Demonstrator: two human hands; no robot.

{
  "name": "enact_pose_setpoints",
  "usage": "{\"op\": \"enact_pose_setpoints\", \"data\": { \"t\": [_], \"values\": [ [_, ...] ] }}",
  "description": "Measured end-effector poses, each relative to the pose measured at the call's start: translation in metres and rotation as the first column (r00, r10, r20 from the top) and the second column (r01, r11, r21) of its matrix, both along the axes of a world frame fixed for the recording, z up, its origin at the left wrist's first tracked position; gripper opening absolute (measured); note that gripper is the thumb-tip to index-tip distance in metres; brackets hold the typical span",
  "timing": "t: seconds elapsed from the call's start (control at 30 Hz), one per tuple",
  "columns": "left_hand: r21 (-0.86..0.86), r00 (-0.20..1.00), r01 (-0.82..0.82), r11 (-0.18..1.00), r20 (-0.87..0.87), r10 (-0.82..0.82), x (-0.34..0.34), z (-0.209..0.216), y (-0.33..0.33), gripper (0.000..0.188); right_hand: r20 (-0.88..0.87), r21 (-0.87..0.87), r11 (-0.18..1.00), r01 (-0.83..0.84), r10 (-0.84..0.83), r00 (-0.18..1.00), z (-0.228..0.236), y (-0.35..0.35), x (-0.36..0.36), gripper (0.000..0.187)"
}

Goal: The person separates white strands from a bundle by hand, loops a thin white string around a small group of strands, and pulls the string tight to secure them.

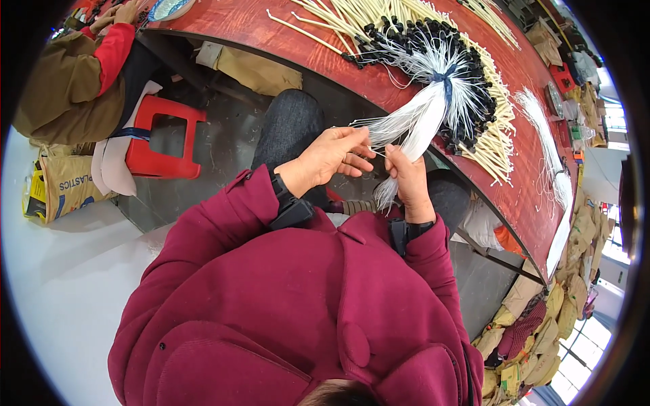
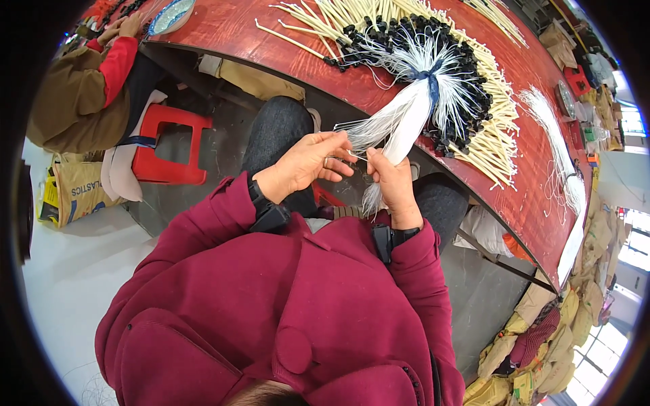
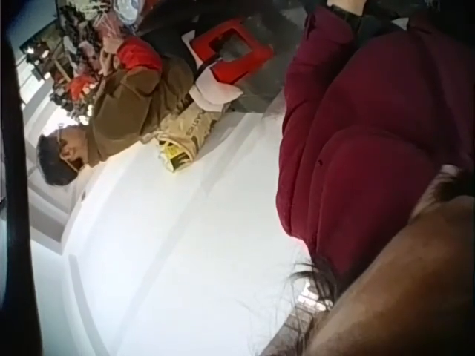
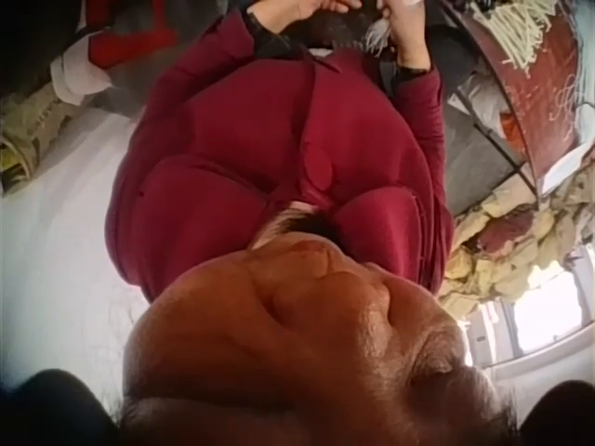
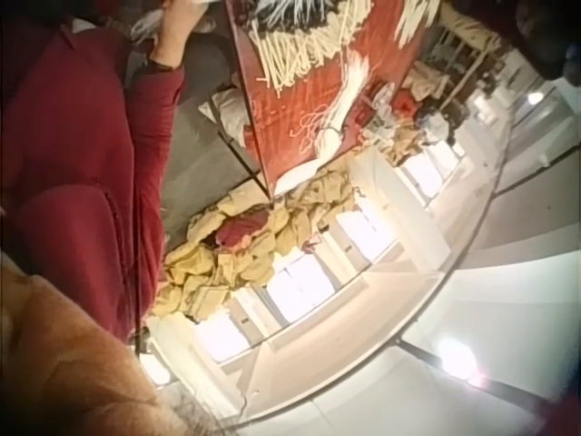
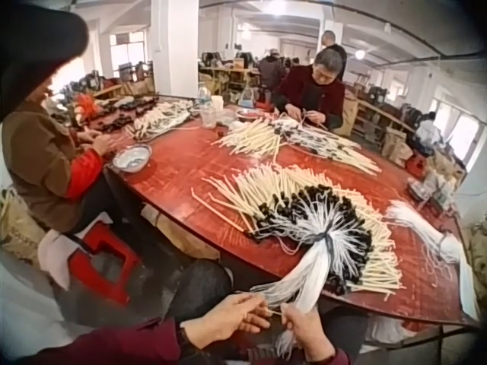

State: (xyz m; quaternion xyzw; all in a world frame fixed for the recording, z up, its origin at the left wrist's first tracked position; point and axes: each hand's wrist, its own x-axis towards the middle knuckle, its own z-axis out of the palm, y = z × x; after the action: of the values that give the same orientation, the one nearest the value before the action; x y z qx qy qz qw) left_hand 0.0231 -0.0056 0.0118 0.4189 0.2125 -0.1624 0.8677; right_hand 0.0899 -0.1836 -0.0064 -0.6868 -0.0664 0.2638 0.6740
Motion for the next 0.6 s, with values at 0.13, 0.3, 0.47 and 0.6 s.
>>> {"op": "enact_pose_setpoints", "data": {
  "t": [0.13, 0.3, 0.47, 0.6],
  "values": [
    [0.182, 0.994, 0.069, 0.981, 0.069, -0.083, 0.002, 0.000, -0.003, 0.020, 0.003, 0.023, 1.000, -0.016, 0.016, 1.000, -0.001, 0.000, 0.000, 0.023],
    [0.306, 0.966, 0.159, 0.939, 0.147, -0.212, 0.003, -0.017, 0.004, 0.021, -0.005, 0.025, 0.999, -0.024, 0.024, 1.000, -0.001, -0.001, 0.001, 0.023],
    [0.036, 0.983, 0.178, 0.983, -0.049, -0.176, 0.002, -0.025, 0.010, 0.021, -0.015, 0.033, 0.999, -0.039, 0.040, 0.999, 0.000, -0.001, 0.002, 0.024],
    [0.041, 0.988, 0.132, 0.990, -0.091, -0.128, 0.002, -0.013, 0.011, 0.021, -0.026, 0.022, 1.000, -0.018, 0.019, 0.999, 0.000, -0.002, 0.003, 0.024]
  ]
}}
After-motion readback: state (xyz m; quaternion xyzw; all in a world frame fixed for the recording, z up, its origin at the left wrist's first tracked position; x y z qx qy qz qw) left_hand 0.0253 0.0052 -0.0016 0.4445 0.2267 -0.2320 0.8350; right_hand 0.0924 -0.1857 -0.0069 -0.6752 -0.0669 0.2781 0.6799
